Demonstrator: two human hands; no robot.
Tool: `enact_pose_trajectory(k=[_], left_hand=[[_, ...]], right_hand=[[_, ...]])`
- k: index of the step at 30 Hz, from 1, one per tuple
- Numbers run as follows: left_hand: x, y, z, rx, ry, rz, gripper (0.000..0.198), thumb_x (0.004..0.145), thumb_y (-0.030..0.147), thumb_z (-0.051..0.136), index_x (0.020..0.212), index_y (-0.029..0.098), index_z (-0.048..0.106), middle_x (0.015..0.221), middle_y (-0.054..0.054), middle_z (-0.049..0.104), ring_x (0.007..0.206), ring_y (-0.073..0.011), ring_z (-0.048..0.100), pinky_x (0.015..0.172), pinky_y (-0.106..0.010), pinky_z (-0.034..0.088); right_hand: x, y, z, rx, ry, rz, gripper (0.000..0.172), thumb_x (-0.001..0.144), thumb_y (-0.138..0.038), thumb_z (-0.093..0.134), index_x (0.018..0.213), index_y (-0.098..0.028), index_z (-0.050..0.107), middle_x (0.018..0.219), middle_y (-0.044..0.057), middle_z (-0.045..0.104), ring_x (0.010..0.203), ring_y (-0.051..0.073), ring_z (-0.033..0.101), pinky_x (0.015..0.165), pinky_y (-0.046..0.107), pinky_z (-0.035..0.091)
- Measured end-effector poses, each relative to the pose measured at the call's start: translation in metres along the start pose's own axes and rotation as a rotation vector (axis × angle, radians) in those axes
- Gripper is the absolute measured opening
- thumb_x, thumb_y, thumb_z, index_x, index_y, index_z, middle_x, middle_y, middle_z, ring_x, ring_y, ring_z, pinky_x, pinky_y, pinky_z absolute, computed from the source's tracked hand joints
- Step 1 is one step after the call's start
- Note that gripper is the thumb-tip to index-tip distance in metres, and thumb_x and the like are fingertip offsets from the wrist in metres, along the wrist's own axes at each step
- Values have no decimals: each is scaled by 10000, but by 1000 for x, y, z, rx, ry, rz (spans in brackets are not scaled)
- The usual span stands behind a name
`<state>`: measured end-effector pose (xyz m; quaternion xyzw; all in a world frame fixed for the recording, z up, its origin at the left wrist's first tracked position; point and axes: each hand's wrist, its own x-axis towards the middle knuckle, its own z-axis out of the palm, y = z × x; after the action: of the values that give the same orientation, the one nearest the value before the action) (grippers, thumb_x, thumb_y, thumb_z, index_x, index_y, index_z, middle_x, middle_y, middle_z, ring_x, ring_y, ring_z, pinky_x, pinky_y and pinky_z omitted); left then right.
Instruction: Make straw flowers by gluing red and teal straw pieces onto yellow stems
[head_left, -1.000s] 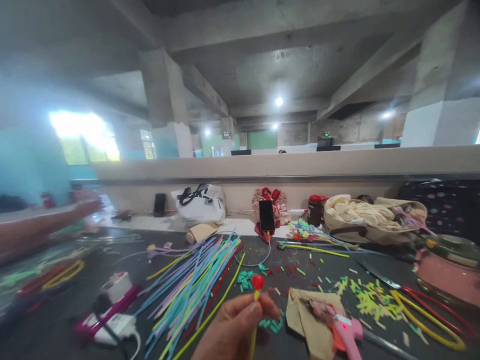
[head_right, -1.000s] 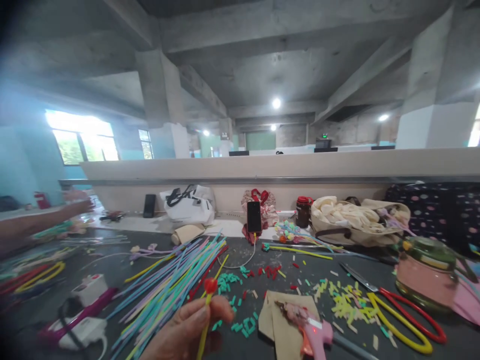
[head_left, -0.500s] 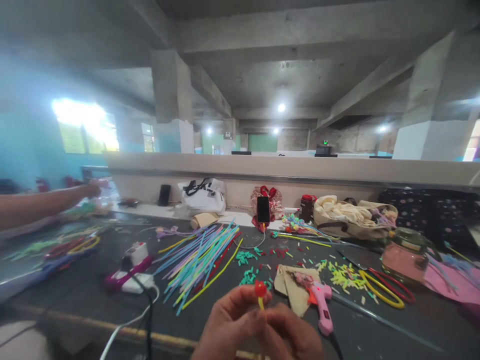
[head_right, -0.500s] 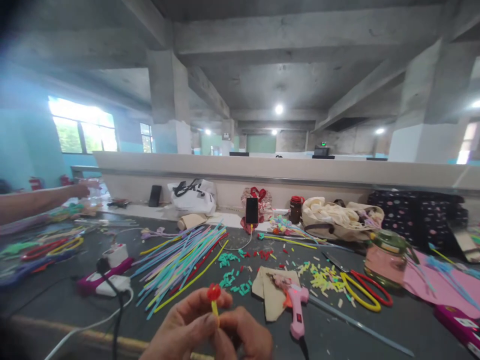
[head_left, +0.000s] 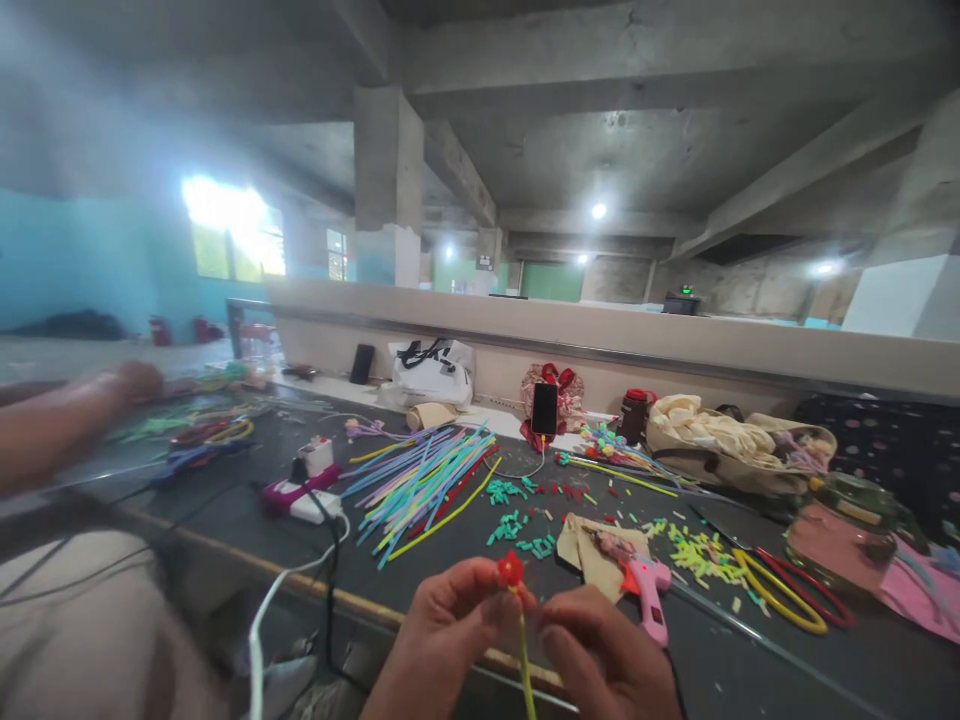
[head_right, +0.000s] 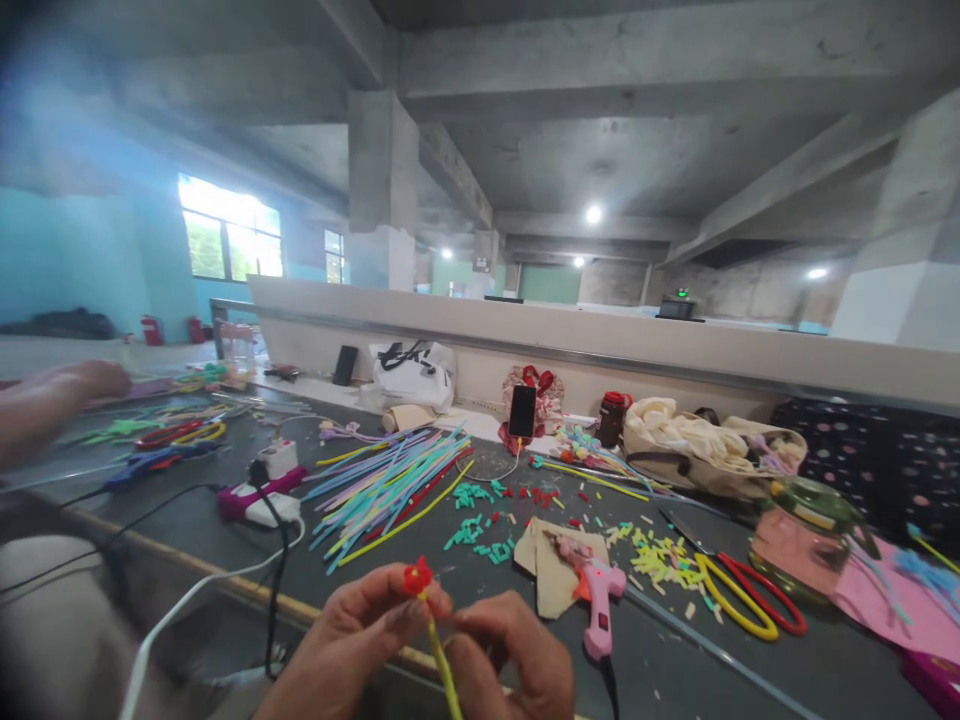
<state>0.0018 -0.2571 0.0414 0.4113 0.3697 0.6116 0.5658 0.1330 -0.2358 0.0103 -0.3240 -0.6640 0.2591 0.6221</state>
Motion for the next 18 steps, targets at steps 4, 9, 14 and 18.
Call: enact_pose_trajectory(k=[4,9,14,18], left_hand=[[-4,-1,2,-7,-26,-2,181,606,331,681,591,152,656,592,-11,630,571,-119,514,619,-230,392],[-1,-5,2,-40,-40,-48,196,585,347,696,630,159,659,610,-14,635,604,-138,530,624,-240,396],[9,-12,-4,-32,-104,-73,231,620,374,666,623,144,641,580,-5,588,589,-124,497,601,-225,380],[18,-19,-13,-71,-144,-159,229,635,363,660,632,137,626,587,5,576,558,-86,452,557,-185,339]], right_hand=[[12,-9,-13,173,-37,214,144,680,-345,614,678,-208,658,556,-9,563,465,107,508,436,191,402],[28,-6,-11,313,-128,317,170,657,-364,649,671,-195,668,547,-7,571,461,97,483,405,179,378],[33,11,-4,493,-196,379,182,653,-361,661,686,-183,648,572,-2,599,438,90,498,379,171,359],[33,19,-6,481,-222,329,216,616,-391,686,760,-230,679,602,-17,569,486,84,480,438,178,371]])
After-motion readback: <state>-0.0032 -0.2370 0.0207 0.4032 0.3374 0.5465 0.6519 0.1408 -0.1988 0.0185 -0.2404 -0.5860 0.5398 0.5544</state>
